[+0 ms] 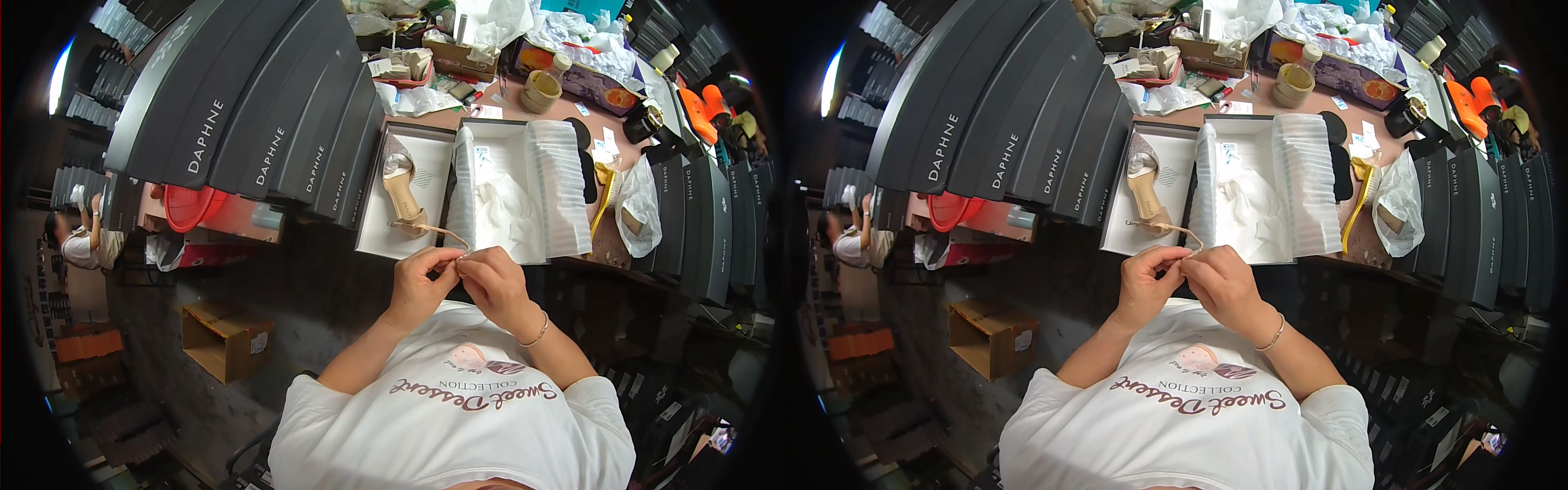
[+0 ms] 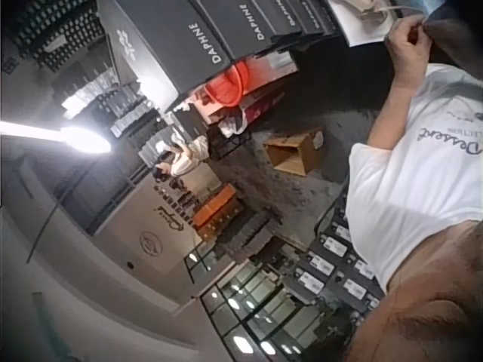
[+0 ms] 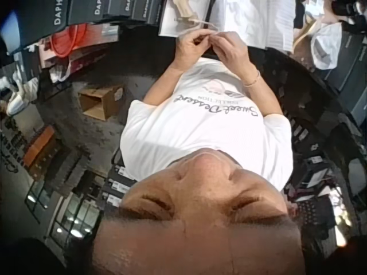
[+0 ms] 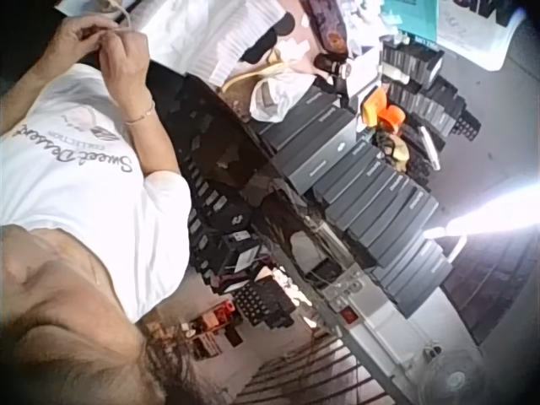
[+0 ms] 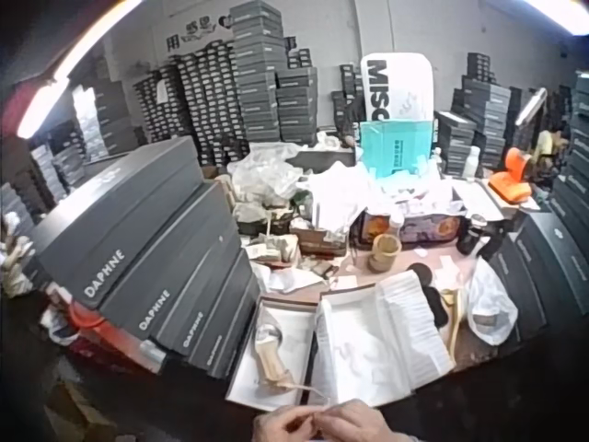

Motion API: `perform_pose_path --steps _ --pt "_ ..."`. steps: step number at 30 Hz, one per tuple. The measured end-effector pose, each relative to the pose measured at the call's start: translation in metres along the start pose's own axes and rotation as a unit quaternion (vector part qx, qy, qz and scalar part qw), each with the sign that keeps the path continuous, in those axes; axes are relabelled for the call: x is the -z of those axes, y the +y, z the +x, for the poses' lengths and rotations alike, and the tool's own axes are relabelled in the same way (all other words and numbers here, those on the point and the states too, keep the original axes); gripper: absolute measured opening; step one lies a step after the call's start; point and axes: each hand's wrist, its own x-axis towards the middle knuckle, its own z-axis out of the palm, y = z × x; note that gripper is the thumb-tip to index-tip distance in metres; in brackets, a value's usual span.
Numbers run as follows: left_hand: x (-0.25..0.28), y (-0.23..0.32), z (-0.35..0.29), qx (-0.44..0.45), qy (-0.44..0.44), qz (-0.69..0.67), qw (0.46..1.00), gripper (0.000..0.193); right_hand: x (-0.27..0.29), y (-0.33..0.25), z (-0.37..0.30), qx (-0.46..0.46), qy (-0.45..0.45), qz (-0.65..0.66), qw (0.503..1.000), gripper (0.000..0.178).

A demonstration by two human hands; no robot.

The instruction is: Packing a pair of women's high-heeled shoes into a shoebox with protective tissue paper and foam inserts.

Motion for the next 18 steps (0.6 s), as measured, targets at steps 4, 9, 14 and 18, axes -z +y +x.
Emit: perform_pose_path --steps 4,9,14,18 --pt "0.006 0.003 -0.001 -0.017 -0.021 0.057 0.998 0.019 -0.006 0.01 -0.007 -0.011 -0.026 -0.013 1.0 0.025" --pt "0.01 -0.018 -0.014 0.075 -0.027 -0.155 0.985 0.022 -0.011 0.005 -0.006 0.039 -0.022 -0.008 0.999 0.026" --pt "0.017 -0.021 -0.013 0.108 -0.022 -0.249 0.962 0.022 -0.014 0.0 -0.005 0.014 -0.022 0.052 0.998 0.027" --pt "0.023 -0.025 -0.015 0.098 -0.049 -0.284 0.953 0.023 -0.005 0.01 -0.009 -0.131 -0.021 0.223 0.966 0.026"
